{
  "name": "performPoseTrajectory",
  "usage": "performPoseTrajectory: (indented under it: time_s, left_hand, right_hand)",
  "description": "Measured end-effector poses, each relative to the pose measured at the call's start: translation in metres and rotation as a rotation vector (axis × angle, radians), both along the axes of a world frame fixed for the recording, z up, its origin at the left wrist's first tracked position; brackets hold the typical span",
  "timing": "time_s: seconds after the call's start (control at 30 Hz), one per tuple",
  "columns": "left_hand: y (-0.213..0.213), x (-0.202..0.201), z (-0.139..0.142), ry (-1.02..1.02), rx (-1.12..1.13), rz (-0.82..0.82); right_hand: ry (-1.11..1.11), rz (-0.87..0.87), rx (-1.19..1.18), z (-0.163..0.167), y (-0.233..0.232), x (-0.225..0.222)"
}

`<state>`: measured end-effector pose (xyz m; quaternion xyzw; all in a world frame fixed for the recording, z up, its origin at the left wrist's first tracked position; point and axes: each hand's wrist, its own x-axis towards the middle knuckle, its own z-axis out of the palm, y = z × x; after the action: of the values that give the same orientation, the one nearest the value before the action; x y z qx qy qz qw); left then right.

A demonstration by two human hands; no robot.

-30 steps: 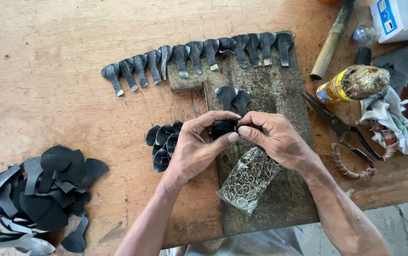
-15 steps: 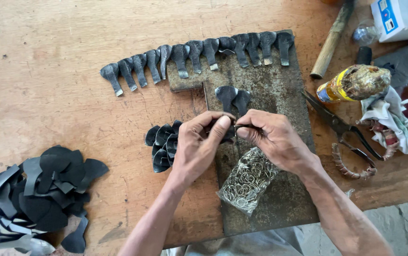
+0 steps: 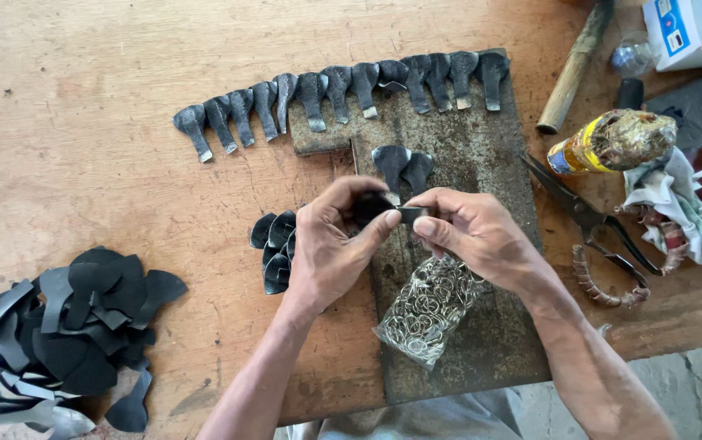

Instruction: The person repeatedly picks a black rubber piece and a metal split ring, threads the ring through a hole in the rubber, and closes the ring to form a keychain. They place each finished unit into a growing pile on the workbench.

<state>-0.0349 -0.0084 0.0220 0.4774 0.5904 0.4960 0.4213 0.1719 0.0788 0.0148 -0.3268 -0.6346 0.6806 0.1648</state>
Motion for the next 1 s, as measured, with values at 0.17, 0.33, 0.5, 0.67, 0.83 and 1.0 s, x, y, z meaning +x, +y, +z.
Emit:
performPoseTrajectory:
  time_s: [0.17,0.33,0.5,0.67,0.83,1.0]
  left_hand:
    - [-0.002,0.000,-0.007,-0.270,0.111,-0.013]
    - [-0.004,0.007,-0.015,-0.346,0.163,0.004]
    - [-0.003,0.020,-0.017,0.008,-0.130,0.064]
    - [-0.003,0.025,-0.011,-0.196,0.179,0.089]
    - [-0.002,0.013,-0.014,-0.416,0.124,0.092]
    - [-0.003,0.011,-0.022,-0.501,0.218,-0.011]
  right_hand:
    - [0.192,-0.019,-0.278,-0.003,0.009,0.013]
    - [0.208,0.004,-0.201,-0.005,0.010,0.014]
    - [0.080,-0.071,-0.091,-0.003,0.005,0.000]
    - [0.110,-0.136,0.061,0.000,-0.006,-0.011]
    - [0.120,-0.060,-0.088,0.005,0.009,0.004]
    - [0.219,-0.086,-0.260,-0.002,0.013,0.008]
